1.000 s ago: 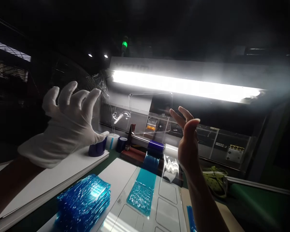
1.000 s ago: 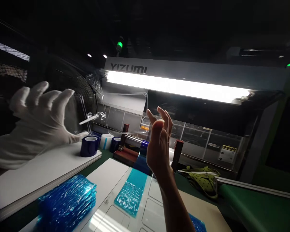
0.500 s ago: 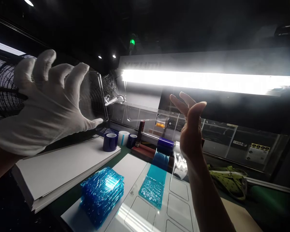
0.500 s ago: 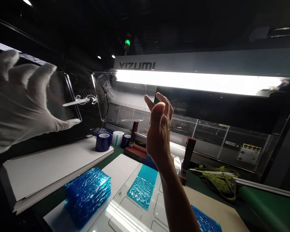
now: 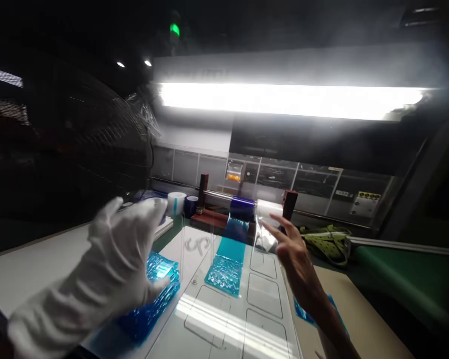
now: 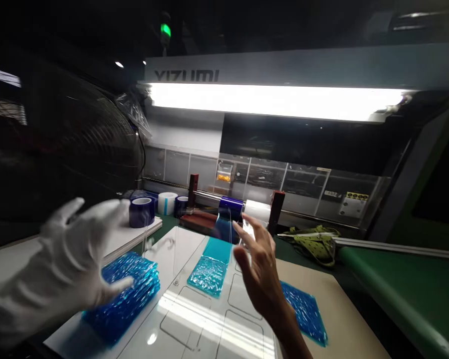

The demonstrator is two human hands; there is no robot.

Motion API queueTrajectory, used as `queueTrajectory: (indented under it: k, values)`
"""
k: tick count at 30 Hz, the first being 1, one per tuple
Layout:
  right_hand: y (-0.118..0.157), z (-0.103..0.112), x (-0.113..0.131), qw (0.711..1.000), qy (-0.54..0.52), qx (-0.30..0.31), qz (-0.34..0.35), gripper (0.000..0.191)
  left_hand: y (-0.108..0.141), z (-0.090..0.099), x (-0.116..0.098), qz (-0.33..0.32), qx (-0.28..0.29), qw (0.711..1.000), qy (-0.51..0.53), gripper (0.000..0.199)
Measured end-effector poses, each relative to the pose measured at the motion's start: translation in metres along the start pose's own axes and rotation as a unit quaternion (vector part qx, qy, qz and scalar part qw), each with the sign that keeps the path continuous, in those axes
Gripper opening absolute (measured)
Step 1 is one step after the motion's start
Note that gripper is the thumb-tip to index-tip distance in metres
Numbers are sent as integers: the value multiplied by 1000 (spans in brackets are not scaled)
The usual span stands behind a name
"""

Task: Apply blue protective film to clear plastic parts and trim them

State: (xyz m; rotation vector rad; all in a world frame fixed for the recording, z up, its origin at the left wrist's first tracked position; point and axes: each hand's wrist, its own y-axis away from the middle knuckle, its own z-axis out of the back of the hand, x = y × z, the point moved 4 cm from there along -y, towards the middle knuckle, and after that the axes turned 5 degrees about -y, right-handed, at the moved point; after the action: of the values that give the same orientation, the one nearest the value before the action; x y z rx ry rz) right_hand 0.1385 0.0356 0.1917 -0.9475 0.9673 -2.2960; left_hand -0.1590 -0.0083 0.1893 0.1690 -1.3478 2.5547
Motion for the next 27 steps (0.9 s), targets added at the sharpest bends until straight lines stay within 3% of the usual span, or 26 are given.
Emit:
queueTrajectory:
  k: [2,5,8,12,17,22,25,27]
  values:
    - [35,1,-19,994,81,67,-9,76,5,-24,-23,-44,15,999,-26,116]
    - [75,-1,-28,972,171,159,5,111,31,-56,-58,-64,85,994,-23,116]
    - [96,-12,-31,944,197,266,0,140,52,-75,-82,-70,128,989,21,114]
    - [107,-24,-42,917,185,353,-12,154,56,-87,-96,-102,119,981,111,113]
    - [119,-22,-55,916,155,367,-39,147,63,-96,-94,-48,143,963,223,109]
    - [140,-30,-55,929,86,352,-69,145,87,-110,-117,4,205,875,439,112]
    - [147,-33,-58,936,54,338,-84,143,94,-118,-132,44,244,829,502,117]
    - [147,-27,-62,935,57,339,-84,141,88,-120,-133,42,274,812,513,118]
